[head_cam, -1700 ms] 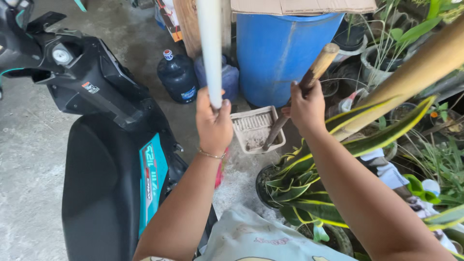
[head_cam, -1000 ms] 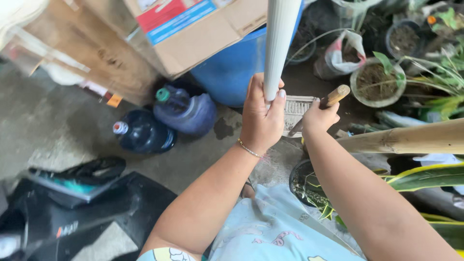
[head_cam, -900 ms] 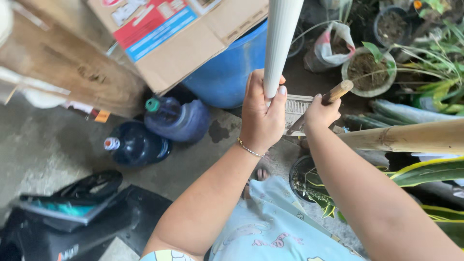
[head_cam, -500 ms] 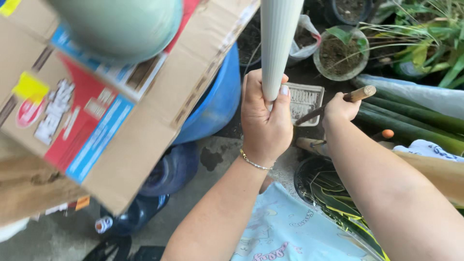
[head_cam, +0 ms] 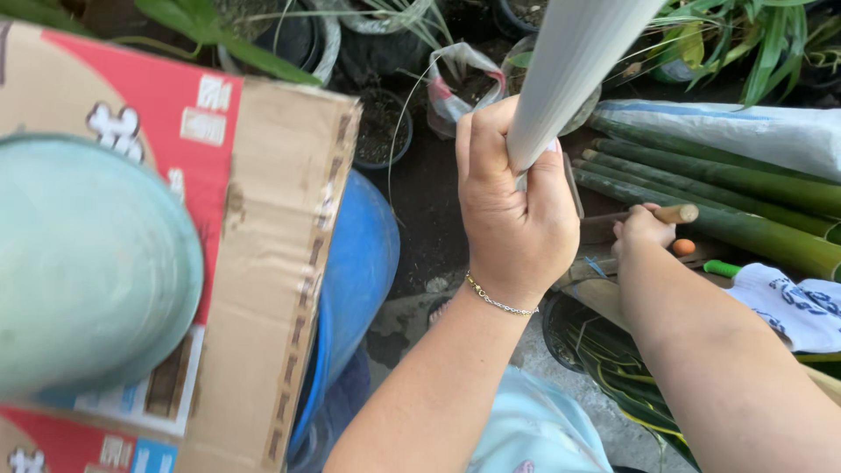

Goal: The person moves a green plastic chair and a wooden stool to clear space in a cluttered area. They then pick up a small metal bowl containing screws and walk to a plant stand, where they place the bowl inside a plastic bag. Finally, they retrieve a glass ashtray from the stand and return to the cleared area.

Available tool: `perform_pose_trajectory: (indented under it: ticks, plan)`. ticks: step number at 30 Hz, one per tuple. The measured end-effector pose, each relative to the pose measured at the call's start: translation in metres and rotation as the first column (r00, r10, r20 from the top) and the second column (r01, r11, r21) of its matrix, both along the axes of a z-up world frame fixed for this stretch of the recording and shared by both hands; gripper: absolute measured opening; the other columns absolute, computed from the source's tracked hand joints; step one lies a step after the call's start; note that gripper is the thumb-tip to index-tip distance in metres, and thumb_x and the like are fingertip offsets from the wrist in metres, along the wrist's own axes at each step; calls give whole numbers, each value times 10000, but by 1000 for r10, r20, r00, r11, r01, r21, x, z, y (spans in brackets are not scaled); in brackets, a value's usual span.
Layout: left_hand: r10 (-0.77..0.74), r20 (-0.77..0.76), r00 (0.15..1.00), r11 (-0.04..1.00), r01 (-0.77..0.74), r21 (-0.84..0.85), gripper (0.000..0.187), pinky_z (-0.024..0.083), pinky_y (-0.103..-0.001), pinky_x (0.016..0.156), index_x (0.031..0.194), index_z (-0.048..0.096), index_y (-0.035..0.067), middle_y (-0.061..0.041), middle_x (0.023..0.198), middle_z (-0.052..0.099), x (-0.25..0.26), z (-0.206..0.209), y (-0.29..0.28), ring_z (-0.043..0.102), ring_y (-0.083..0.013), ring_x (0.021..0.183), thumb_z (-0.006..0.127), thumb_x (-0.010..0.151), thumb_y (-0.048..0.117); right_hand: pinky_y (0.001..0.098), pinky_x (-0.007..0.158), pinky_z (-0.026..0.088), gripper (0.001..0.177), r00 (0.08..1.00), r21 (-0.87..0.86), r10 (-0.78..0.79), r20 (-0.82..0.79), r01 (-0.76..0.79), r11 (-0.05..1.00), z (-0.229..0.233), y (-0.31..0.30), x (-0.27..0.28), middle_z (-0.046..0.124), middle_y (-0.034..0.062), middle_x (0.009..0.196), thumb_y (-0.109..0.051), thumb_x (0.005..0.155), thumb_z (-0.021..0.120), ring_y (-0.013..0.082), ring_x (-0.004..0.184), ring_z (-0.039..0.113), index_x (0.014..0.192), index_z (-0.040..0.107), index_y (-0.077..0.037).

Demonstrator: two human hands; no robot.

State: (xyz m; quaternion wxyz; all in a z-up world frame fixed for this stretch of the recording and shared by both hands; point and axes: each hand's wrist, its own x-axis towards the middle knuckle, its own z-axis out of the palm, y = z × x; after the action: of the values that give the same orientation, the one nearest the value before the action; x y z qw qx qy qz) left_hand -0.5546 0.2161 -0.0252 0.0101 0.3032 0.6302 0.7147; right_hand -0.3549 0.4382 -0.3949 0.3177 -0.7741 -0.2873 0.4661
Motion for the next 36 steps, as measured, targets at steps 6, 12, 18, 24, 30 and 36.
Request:
perform_pose_trajectory:
  ticks: [6,12,18,24,30,36]
  plan:
    - [-128,-111,986,992,128,-9,187,524,-289,974,1357,585,132,-34,1221,636,-2,-40,77,597,-180,1059,623,1189,57,317,575,419,258,950,90,-296,-102,305,948,-39,19,45,596,3,985,32,912,648,145,725,510,1000,483,-146]
    - [-517,-137,845,856,514,-61,332,539,-347,942,1434,550,290,-28,1159,600,66,-95,185,626,-215,1026,632,1166,112,365,732,486,395,961,318,-213,174,150,936,9,-20,-10,568,103,1162,48,886,663,229,906,569,1190,450,-87]
    - [-775,-175,607,623,687,-373,370,497,-531,1002,1357,498,285,-87,1261,624,175,-139,215,646,-368,1108,680,1037,314,383,914,543,634,949,535,-127,289,-50,843,53,-72,-35,506,184,1382,67,849,666,297,1125,603,1416,401,-41]
    - [-935,29,355,248,708,-661,436,474,-555,1099,1359,538,207,-168,1325,628,228,-174,205,612,-440,1275,716,969,285,401,1095,600,891,931,541,106,350,-293,789,67,-91,-16,444,266,1602,86,813,668,366,1343,637,1641,352,5]
    - [-959,141,246,50,636,-770,657,490,-494,1115,1466,498,120,-244,1410,572,237,-166,218,578,-453,1312,713,845,133,449,967,589,746,808,170,483,338,-557,813,92,-121,-12,682,230,1265,-55,883,684,344,1096,740,1589,440,-64]
    - [-772,148,618,425,675,-603,397,510,-463,1167,1332,707,113,-234,1357,693,171,-213,183,647,-419,1329,596,952,97,449,900,606,479,796,-51,99,-598,-161,986,101,-127,25,801,100,1147,-372,1009,405,276,1060,765,1358,630,-134]
